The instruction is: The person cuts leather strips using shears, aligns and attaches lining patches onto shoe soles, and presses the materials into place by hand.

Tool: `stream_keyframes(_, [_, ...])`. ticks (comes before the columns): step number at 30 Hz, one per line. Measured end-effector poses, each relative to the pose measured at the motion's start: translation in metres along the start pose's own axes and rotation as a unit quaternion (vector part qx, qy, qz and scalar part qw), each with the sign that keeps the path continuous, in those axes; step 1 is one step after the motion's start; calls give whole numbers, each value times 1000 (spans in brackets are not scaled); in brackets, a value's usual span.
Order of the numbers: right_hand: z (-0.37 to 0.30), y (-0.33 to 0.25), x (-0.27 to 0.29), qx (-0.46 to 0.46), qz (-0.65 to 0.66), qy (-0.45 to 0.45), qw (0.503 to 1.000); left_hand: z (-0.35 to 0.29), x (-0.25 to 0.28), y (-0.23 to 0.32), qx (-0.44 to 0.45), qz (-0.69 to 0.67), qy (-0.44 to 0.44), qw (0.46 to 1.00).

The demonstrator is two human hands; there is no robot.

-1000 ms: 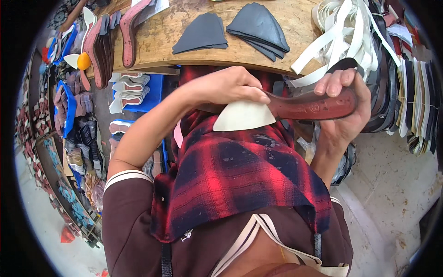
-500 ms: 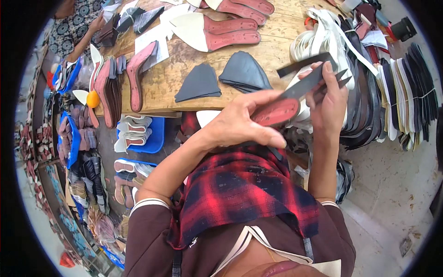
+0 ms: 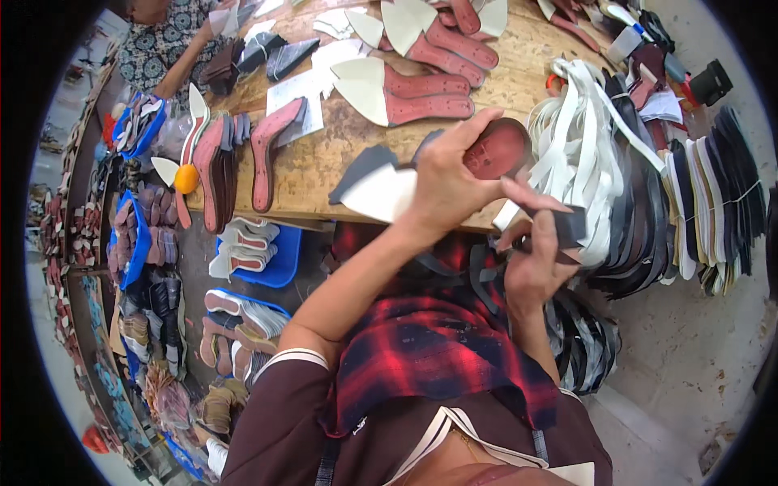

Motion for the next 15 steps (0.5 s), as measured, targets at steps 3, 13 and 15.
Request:
stream_keyframes(3, [25,15,5,127,-121,-30,984,4,-22,-2,105,-26,-12,994])
stream_keyframes(13, [27,10,-5,-32,-60,-28,997,8,-10,-29,346,-371,-77,859])
stream_keyframes(15, [8,12,-1,-50,-69,-56,995,9,-10,-38,332,-356,-49,872])
Point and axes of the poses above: each hand's wrist, its own z-axis towards the middle knuckle, its own x-axis out of the back of the hand, y = z × x, the point moved 4 cm from there along z, towards the middle knuckle, and after that the axes turned 9 degrees about z, right-handed, at the moved point
